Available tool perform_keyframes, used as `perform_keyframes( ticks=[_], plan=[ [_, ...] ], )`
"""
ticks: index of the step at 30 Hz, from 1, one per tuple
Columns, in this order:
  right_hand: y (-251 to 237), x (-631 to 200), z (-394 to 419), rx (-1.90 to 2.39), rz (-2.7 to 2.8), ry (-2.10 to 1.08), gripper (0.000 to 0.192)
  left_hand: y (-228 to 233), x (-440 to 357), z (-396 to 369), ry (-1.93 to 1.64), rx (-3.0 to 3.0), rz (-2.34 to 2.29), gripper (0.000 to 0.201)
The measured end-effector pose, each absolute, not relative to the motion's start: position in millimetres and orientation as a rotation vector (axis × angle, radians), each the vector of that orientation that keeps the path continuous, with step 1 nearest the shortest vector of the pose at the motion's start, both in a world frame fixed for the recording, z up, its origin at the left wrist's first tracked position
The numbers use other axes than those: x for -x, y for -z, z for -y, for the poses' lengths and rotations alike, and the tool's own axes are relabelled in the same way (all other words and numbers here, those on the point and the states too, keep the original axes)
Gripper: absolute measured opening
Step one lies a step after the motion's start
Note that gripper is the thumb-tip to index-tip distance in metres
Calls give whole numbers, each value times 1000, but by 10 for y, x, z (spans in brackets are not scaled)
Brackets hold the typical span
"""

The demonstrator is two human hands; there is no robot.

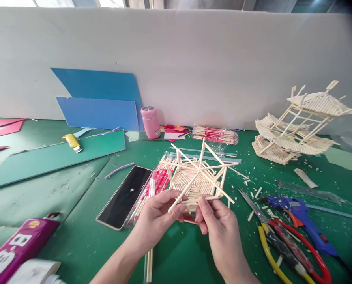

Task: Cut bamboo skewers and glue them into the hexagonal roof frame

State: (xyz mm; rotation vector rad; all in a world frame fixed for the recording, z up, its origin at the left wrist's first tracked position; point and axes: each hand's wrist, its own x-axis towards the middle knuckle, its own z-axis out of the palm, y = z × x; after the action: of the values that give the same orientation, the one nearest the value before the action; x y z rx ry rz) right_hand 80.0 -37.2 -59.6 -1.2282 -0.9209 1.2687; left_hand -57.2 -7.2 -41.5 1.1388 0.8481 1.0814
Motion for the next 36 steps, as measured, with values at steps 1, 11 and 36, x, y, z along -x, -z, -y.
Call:
perform_keyframes(
  ticks=[1, 11, 36],
  plan=[
    [594, -801, 372, 1233, 920, -1266, 36, 412, 573, 74, -1079, -1142, -850, 12],
    [555, -817, 357, 1231, 968, -1273, 37, 449, 610, 50, -1030, -1223, -938, 13],
    [647, -1148, 792, 1298, 1942, -591, 13, 497, 219, 822, -1089, -1589, -1219, 26]
  ],
)
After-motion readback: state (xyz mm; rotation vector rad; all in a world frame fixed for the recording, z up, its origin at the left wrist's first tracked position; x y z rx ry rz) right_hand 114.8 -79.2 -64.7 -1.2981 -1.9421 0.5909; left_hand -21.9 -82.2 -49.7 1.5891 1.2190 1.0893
